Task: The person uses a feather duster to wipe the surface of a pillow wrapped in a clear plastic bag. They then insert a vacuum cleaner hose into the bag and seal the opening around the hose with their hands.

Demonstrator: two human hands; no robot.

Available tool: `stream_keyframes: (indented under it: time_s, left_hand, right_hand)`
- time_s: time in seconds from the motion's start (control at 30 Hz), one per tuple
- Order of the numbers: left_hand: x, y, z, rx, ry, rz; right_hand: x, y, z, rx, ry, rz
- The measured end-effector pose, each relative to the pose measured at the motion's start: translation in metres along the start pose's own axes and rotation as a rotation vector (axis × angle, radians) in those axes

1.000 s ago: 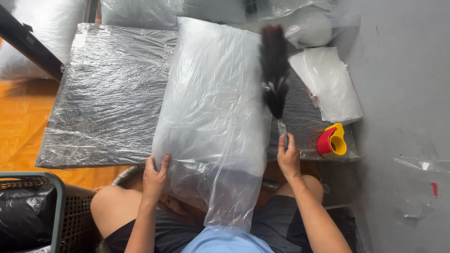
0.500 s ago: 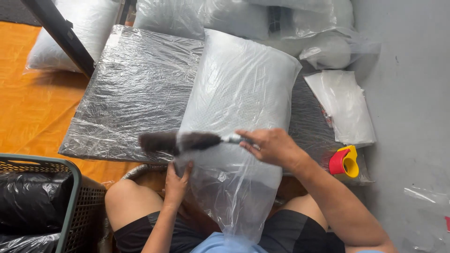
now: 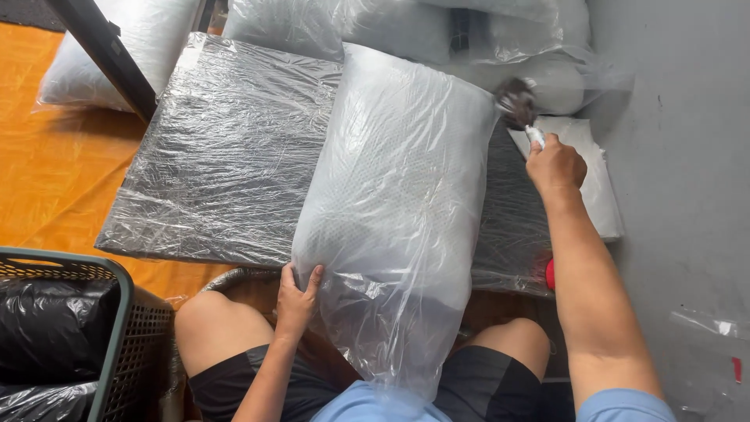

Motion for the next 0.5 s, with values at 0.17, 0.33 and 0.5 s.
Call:
stream_keyframes:
  time_s: [0.17, 0.33, 0.5]
  left_hand:
    - [0.002, 0.008, 0.003, 0.008, -0.029, 0.006]
    - [0.007, 0.014, 0.030, 0.280, 0.055, 0.095]
    - [-0.030, -0.052, 0.042, 0.653, 0.007, 0.273]
  right_hand:
    - [0.127, -0.116, 0.122, -0.353, -0.015, 0.307]
    - [0.297, -0.152, 0.136, -0.560, -0.182, 0.703]
    - [0.366, -0.088, 0.124, -0.862, -0.092, 0.786]
Point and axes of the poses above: each hand's wrist, its own x-axis away from the middle knuckle, its own z-axis out of the back of the hand, y = z × x, the point moved 10 cm from there along -x, towards the middle knuckle, and after that the axes turned 9 degrees about y, right-handed, at the moved point
